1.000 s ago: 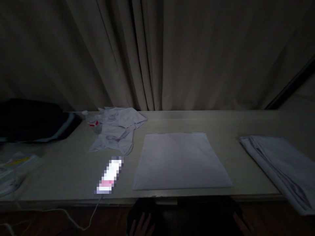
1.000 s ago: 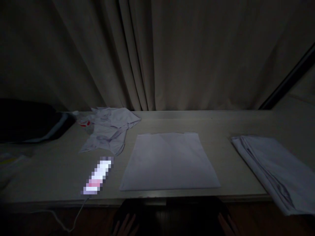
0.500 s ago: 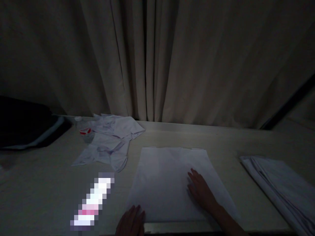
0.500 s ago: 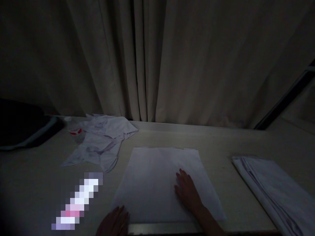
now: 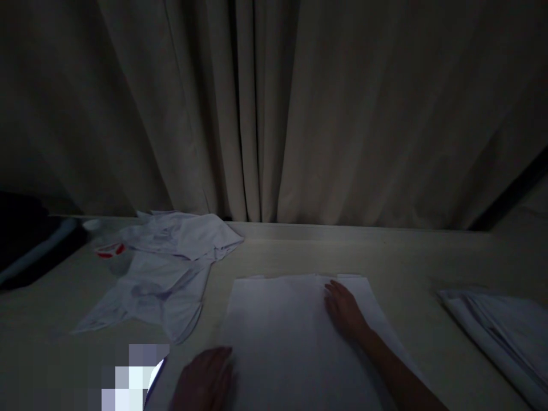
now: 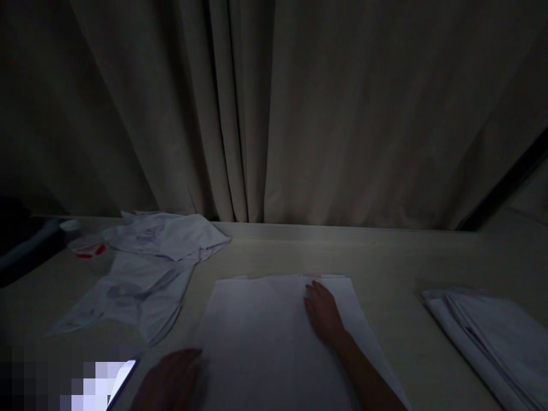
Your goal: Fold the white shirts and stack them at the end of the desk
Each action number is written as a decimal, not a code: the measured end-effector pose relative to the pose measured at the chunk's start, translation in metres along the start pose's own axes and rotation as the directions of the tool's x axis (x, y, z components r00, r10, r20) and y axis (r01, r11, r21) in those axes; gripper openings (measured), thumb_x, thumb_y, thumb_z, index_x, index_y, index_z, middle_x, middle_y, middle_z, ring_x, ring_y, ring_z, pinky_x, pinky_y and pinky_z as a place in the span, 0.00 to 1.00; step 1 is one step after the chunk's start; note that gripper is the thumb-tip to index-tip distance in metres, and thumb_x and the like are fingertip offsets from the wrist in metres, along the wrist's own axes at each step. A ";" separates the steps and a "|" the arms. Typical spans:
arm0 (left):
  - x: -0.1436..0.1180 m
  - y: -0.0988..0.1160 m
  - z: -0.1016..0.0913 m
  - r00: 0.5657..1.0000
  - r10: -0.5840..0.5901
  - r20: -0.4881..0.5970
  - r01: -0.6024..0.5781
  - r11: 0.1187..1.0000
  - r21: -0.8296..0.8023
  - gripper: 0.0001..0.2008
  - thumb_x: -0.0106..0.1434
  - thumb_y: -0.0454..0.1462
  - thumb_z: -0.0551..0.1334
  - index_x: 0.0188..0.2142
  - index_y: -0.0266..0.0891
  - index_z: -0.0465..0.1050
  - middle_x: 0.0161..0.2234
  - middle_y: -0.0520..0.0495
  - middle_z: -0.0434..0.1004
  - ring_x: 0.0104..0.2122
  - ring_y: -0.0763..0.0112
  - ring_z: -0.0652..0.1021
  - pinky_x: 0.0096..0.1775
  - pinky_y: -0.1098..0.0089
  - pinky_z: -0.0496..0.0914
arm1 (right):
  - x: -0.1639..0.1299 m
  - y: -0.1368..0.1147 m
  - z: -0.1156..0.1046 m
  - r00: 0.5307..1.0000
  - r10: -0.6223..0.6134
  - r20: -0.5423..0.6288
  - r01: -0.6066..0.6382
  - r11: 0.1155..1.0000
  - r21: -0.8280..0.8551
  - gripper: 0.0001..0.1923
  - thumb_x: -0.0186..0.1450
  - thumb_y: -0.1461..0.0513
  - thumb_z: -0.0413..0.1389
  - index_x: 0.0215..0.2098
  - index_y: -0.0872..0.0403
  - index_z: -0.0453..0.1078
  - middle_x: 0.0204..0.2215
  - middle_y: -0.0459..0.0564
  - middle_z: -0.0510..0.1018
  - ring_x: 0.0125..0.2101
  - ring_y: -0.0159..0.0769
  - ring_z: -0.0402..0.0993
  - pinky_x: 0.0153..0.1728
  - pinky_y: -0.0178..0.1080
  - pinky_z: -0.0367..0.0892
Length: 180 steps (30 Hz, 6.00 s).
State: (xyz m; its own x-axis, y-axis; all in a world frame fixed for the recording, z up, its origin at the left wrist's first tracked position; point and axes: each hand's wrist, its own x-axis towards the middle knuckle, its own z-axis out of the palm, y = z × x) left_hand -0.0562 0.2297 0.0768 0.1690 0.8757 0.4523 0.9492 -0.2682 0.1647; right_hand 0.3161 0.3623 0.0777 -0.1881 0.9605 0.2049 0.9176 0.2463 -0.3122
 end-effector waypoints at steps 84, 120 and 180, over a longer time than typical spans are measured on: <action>0.172 -0.010 0.057 0.859 -0.001 0.512 -0.088 0.985 0.151 0.19 0.61 0.36 0.47 0.47 0.37 0.69 0.44 0.39 0.75 0.45 0.58 0.73 0.50 0.54 0.60 | 0.027 0.091 -0.030 0.993 -0.100 0.061 0.114 0.945 -0.307 0.11 0.66 0.61 0.48 0.35 0.53 0.72 0.33 0.51 0.75 0.37 0.40 0.68 0.41 0.41 0.57; 0.125 -0.018 0.029 0.872 0.116 0.476 -0.120 0.993 -0.021 0.16 0.66 0.39 0.46 0.42 0.45 0.72 0.41 0.46 0.77 0.39 0.64 0.75 0.44 0.60 0.67 | -0.030 0.087 -0.034 0.974 -0.195 0.115 0.216 0.952 -0.216 0.10 0.64 0.64 0.47 0.38 0.53 0.69 0.34 0.52 0.75 0.37 0.40 0.68 0.43 0.43 0.58; 0.218 -0.083 0.097 0.873 -0.203 0.443 0.307 0.935 -0.177 0.19 0.56 0.51 0.52 0.34 0.41 0.74 0.36 0.46 0.79 0.37 0.63 0.77 0.41 0.65 0.69 | 0.080 0.164 0.009 0.984 0.029 -0.176 -0.020 0.998 0.053 0.14 0.64 0.54 0.50 0.39 0.54 0.71 0.37 0.52 0.75 0.40 0.40 0.69 0.46 0.42 0.63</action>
State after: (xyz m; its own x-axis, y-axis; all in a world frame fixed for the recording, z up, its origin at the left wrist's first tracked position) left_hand -0.0720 0.4819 0.0765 0.0726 0.9970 -0.0268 0.8927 -0.0529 0.4475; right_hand 0.4483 0.4803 0.0342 -0.0965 0.9296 0.3558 0.9012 0.2334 -0.3652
